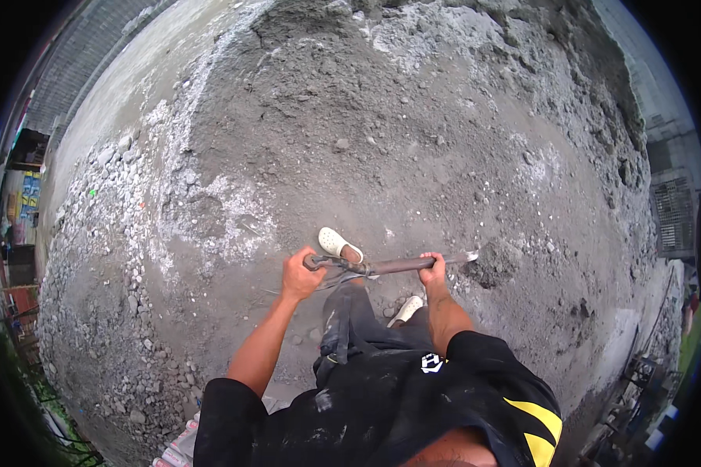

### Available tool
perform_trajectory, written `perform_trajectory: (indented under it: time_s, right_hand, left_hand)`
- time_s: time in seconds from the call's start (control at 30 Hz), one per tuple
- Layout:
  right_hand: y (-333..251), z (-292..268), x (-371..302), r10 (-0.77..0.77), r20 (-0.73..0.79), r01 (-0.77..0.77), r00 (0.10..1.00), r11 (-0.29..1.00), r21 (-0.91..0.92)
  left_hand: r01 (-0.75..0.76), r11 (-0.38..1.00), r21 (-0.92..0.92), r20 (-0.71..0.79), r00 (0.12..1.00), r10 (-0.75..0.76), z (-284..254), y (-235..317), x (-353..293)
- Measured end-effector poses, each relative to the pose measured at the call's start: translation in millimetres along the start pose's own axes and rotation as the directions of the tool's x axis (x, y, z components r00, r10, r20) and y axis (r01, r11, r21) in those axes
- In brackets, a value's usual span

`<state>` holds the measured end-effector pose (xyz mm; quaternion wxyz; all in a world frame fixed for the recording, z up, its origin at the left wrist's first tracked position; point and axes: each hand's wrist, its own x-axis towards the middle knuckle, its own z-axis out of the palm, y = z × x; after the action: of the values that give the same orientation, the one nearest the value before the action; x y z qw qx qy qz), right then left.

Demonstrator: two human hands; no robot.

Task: The person uses a shovel to mix a pile of sand and cement on the ground. They repeatedly scoop and turn the material to blend it, while other workers nearby also shovel and load the mixture into a cement mixer.

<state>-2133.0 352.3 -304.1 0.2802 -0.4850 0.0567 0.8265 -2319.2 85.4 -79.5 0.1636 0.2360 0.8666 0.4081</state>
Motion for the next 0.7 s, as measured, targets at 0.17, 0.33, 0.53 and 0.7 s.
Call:
perform_trajectory:
  time_s: [0.17, 0.33, 0.53, 0.7]
  right_hand:
    - [-225, -180, -100, -0.419, -0.194, 0.456, 0.887, 0.863, 0.217]
    - [-326, -264, -280, -0.819, -0.158, 0.794, 0.552, 0.458, 0.398]
    - [-326, -141, -388, -0.901, 0.246, 0.658, 0.358, 0.431, 0.617]
    - [-281, 64, -399, -0.764, 0.591, 0.765, 0.259, 0.536, 0.357]
  left_hand:
    - [-0.624, 0.671, -0.4, 0.295, 0.606, 0.739, 153, 172, -37]
    - [-0.625, 0.215, -0.75, 0.131, 0.177, 0.975, 203, 267, -72]
    - [-0.566, 0.207, -0.798, 0.033, 0.303, 0.952, 178, 240, -53]
    - [-0.175, 0.577, -0.798, 0.209, 0.817, 0.537, 145, 179, 16]
